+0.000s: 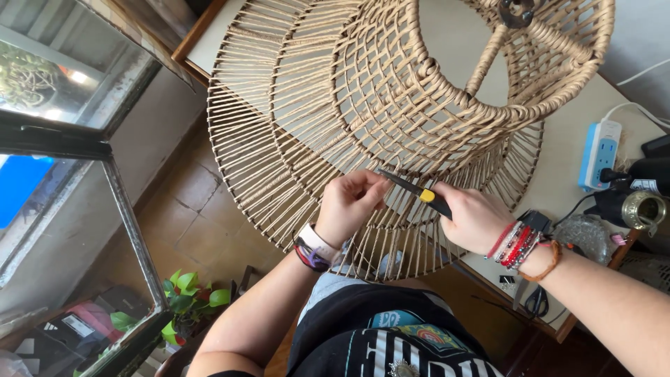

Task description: Repairing a wicker lampshade using pliers, scissors, and a hot glue gun

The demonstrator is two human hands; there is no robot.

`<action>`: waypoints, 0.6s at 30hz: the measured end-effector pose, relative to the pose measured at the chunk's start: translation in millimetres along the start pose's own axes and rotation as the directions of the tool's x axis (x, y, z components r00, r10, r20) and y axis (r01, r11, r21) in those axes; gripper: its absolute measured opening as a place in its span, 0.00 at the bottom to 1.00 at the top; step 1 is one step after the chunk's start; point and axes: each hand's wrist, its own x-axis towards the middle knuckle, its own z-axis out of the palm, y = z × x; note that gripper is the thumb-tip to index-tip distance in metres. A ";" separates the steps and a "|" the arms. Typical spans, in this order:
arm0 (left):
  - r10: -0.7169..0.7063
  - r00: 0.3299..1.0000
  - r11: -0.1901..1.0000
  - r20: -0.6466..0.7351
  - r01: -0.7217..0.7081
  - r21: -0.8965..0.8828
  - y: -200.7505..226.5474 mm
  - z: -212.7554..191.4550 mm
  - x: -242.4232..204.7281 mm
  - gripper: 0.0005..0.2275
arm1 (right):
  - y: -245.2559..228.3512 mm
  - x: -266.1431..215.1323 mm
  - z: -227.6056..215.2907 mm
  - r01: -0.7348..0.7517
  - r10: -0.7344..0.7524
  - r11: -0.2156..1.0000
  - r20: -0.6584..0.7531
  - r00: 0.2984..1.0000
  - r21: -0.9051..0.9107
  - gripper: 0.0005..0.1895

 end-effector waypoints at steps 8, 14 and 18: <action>-0.067 0.995 0.961 0.072 0.083 -0.262 -3.5 -0.4 3.2 0.04 | -7.5 -12.8 -9.3 -0.005 -0.006 0.992 0.089 0.996 0.124 0.22; -0.096 0.990 0.994 0.101 0.101 -0.049 -1.1 -2.7 2.2 0.04 | -11.3 -11.1 -12.3 -0.018 0.018 1.000 0.076 0.997 -0.001 0.21; -0.114 0.978 0.993 0.174 0.117 -0.006 -6.5 -2.7 4.6 0.06 | -16.7 -15.7 -15.9 -0.055 0.034 0.988 0.147 0.989 0.142 0.21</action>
